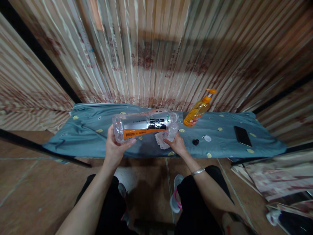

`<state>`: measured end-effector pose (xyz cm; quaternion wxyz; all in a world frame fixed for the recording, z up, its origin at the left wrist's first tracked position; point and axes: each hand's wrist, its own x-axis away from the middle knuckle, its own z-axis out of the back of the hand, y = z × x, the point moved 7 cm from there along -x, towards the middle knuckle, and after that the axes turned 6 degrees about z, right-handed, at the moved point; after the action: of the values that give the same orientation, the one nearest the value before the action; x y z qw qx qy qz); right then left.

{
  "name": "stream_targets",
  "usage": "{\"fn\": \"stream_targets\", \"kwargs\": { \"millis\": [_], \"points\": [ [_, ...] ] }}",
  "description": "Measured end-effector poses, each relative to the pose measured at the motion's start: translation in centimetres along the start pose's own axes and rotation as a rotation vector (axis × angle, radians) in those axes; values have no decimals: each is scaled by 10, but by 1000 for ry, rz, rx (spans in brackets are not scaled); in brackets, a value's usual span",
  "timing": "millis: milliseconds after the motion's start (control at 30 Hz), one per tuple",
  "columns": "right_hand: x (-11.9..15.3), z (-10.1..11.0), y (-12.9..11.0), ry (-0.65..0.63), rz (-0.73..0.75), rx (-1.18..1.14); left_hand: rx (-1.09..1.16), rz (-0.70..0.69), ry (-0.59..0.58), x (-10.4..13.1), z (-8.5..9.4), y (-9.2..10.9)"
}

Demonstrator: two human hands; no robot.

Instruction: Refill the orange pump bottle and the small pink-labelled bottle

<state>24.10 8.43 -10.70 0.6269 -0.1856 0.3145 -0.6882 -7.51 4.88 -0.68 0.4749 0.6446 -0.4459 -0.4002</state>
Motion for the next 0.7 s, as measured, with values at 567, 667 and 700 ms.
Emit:
{"fn": "stream_targets", "kwargs": {
  "millis": [567, 667, 700],
  "points": [
    [-1, -2, 4, 4, 4, 24, -15, -51, -42, -4, 4, -6],
    [-1, -2, 5, 15, 9, 29, -21, -71, -66, -5, 3, -7],
    [-1, -2, 5, 18, 13, 26, -19, -73, -69, -5, 3, -7]
  ]
}}
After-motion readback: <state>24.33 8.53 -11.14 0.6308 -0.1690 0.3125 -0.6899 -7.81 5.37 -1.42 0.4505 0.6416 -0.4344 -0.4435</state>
